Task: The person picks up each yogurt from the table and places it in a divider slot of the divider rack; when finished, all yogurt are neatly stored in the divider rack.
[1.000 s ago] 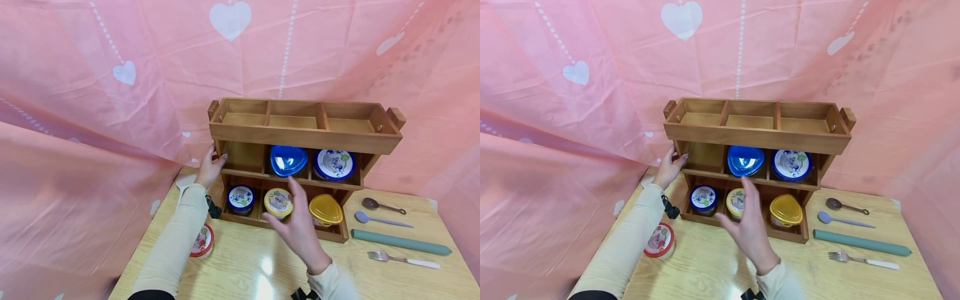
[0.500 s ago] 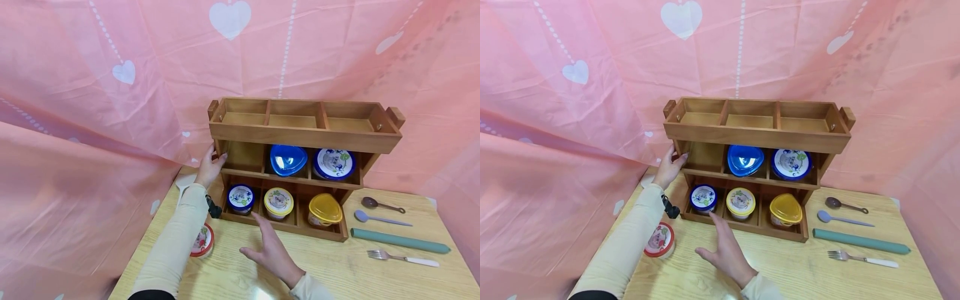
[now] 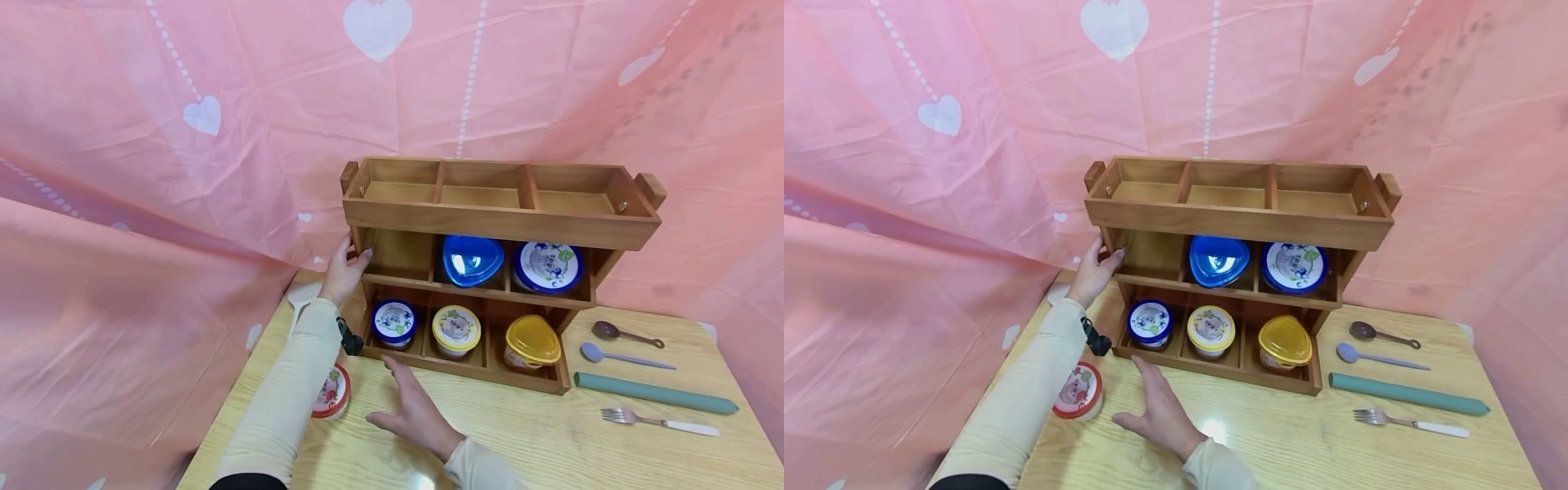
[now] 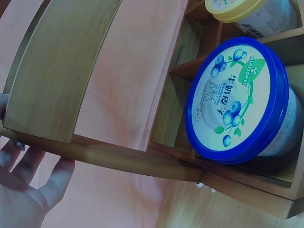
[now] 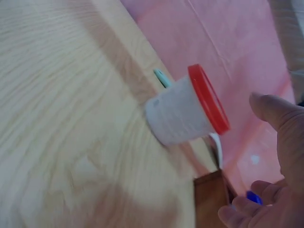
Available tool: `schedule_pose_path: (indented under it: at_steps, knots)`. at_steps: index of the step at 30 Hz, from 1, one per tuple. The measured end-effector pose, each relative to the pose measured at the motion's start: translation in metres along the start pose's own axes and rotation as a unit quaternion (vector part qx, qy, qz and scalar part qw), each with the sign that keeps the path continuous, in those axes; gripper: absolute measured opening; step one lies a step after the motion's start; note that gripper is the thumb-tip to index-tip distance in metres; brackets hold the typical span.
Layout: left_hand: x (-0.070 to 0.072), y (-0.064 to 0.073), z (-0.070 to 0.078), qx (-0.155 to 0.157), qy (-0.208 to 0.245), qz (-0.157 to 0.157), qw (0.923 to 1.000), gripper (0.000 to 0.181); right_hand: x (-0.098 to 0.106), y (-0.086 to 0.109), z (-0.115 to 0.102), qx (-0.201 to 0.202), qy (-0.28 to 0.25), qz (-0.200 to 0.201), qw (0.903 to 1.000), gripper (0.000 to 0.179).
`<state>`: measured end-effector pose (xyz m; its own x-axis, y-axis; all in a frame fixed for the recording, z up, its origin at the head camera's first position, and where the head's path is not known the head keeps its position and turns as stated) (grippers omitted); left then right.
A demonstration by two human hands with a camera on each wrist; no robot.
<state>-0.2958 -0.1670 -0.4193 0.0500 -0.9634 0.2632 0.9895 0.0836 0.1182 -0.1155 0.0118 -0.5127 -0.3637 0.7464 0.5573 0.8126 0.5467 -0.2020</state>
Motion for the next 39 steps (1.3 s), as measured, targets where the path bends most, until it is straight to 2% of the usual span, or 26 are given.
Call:
schedule_pose_path:
  at_steps: [7, 14, 17, 20, 22, 24, 35, 39]
  knots:
    - [0.001, 0.001, 0.001, -0.006, -0.002, 0.001, 1.0, 0.059, -0.024, -0.016, 0.005, -0.006, -0.077, -0.012, 0.997, 0.101]
    - [0.0, -0.001, 0.001, -0.007, 0.001, 0.0, 1.0, 0.06, -0.046, -0.029, 0.005, -0.015, -0.119, -0.021, 0.9926, 0.106]
    - [0.002, 0.007, 0.011, 0.003, 0.005, -0.009, 0.9999, 0.061, -0.054, -0.032, 0.004, -0.022, -0.122, -0.025, 0.992, 0.107]
    - [0.003, 0.007, 0.01, 0.003, 0.004, -0.008, 1.0, 0.061, -0.063, -0.035, 0.003, -0.024, -0.128, -0.021, 0.9912, 0.106]
    - [0.003, 0.006, 0.009, 0.002, 0.001, -0.005, 1.0, 0.061, -0.068, -0.036, 0.003, -0.026, -0.134, -0.018, 0.9905, 0.107]
    - [0.001, -0.002, -0.002, -0.007, -0.001, 0.003, 1.0, 0.06, -0.072, -0.038, 0.003, -0.028, -0.143, -0.013, 0.9892, 0.107]
    - [0.0, -0.005, -0.004, -0.009, 0.0, 0.006, 0.9999, 0.061, -0.087, -0.049, 0.003, 0.002, -0.172, -0.007, 0.985, 0.106]
    - [0.0, -0.005, -0.004, -0.009, 0.001, 0.004, 1.0, 0.061, -0.092, -0.052, 0.003, -0.001, -0.159, 0.003, 0.9873, 0.108]
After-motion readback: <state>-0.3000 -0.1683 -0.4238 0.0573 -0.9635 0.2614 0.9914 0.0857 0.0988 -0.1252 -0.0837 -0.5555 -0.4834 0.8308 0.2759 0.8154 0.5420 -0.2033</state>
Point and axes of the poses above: each hand's wrist, its own y-axis away from the middle knuckle, its own x-axis out of the back of the hand, z = x × y, the point moved 1 cm from there along -y, towards the middle knuckle, and after that the axes turned 11 degrees about x, right-handed, at the moved point
